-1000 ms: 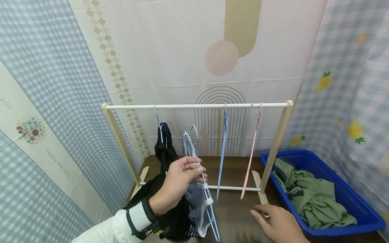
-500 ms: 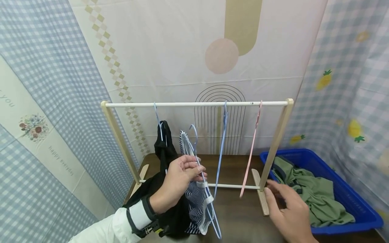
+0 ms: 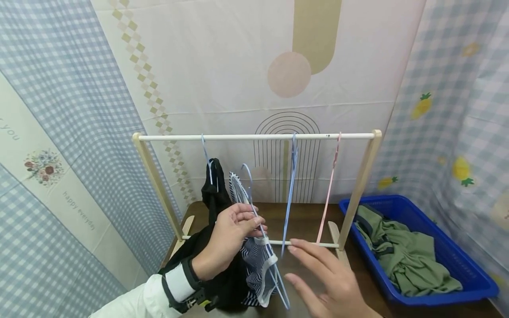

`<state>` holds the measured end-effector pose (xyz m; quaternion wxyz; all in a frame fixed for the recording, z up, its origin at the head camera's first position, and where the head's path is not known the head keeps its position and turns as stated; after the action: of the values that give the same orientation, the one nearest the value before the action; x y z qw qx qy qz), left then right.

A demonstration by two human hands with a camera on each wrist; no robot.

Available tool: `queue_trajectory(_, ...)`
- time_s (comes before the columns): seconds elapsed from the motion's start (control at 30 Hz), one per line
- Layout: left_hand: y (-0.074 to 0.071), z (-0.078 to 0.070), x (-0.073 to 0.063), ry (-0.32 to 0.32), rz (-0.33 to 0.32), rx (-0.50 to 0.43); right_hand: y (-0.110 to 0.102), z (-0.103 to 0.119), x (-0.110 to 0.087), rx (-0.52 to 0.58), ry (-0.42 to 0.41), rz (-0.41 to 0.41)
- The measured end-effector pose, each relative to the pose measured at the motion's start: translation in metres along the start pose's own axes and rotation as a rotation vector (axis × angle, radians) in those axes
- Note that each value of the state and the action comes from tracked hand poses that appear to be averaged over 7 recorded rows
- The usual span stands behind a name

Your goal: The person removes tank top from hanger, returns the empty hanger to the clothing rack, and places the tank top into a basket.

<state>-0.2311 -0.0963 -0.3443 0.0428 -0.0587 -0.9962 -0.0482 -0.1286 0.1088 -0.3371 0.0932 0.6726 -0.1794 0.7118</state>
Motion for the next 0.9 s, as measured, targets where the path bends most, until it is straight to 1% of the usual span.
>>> queue_trajectory(0.07,0.000,0.000,0.000,0.002,0.005,-0.010,0.010,0.002,-0.003,-0.023,0.032,0.070)
queue_trajectory(0.17,0.001,0.000,-0.001,0.011,0.017,-0.025,0.023,0.002,-0.009,-0.074,0.104,0.184)
queue_trajectory(0.3,0.001,-0.002,-0.004,0.030,0.028,-0.033,0.033,0.000,-0.011,-0.139,0.190,0.300)
queue_trajectory(0.4,0.001,-0.002,-0.004,0.037,0.027,-0.036,0.038,-0.002,-0.013,-0.176,0.223,0.327)
queue_trajectory(0.53,0.002,-0.002,-0.004,0.024,0.021,-0.050,0.043,-0.006,-0.015,-0.184,0.239,0.336)
queue_trajectory(0.67,0.002,-0.003,-0.005,0.011,0.014,-0.064,0.046,-0.008,-0.016,-0.149,0.273,0.346)
queue_trajectory(0.83,0.001,-0.003,-0.004,0.002,0.006,-0.070,0.049,-0.011,-0.020,-0.080,0.363,0.343)
queue_trajectory(0.9,0.000,-0.003,-0.004,0.002,0.003,-0.064,0.049,-0.011,-0.021,-0.072,0.384,0.334)
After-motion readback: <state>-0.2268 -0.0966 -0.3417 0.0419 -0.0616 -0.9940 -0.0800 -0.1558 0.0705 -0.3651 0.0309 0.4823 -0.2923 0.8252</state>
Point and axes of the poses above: each hand's wrist, its own x-axis towards the middle knuckle, its own y-axis out of the palm, z = x × y, the point moved 5 cm from there along x, towards the middle knuckle, and after that the axes turned 7 degrees about -z, right-handed, at the moved point
